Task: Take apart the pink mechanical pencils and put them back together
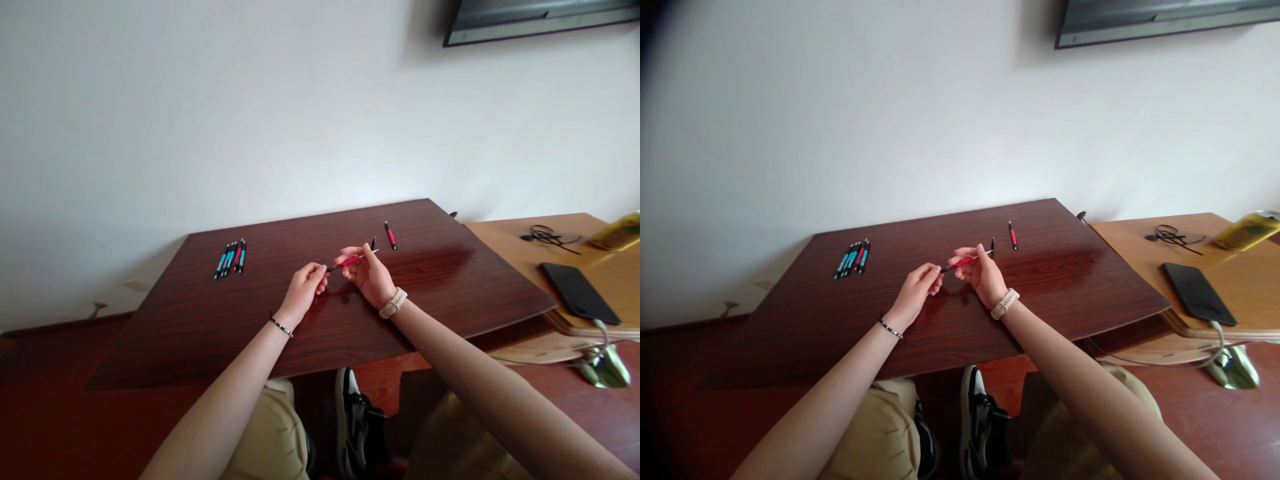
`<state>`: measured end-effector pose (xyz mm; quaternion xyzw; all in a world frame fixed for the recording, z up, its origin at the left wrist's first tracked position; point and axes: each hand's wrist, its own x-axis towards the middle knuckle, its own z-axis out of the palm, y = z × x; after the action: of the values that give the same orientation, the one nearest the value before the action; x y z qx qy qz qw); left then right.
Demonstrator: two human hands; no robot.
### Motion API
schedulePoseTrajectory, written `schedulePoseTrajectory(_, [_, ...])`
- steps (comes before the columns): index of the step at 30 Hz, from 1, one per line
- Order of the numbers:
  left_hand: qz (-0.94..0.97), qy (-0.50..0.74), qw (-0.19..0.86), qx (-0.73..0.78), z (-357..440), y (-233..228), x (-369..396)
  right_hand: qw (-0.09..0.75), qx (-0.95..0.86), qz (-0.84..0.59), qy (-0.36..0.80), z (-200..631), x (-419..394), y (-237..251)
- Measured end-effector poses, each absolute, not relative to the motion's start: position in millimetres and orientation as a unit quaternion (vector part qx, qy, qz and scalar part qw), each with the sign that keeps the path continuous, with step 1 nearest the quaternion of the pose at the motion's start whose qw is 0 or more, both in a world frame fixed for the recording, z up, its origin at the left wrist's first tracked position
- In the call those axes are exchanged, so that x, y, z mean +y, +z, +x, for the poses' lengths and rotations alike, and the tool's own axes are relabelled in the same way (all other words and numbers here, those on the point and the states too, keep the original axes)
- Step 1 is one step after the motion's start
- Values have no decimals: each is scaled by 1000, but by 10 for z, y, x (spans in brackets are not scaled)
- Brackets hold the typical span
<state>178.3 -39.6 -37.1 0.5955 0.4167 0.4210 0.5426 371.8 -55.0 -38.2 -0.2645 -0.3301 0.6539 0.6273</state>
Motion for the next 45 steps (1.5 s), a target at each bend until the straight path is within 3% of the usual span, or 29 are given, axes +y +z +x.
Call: schedulePoseTrajectory(45, [608, 429, 529, 408, 1778, -335, -401, 661, -308, -252, 636, 3724, -529, -396])
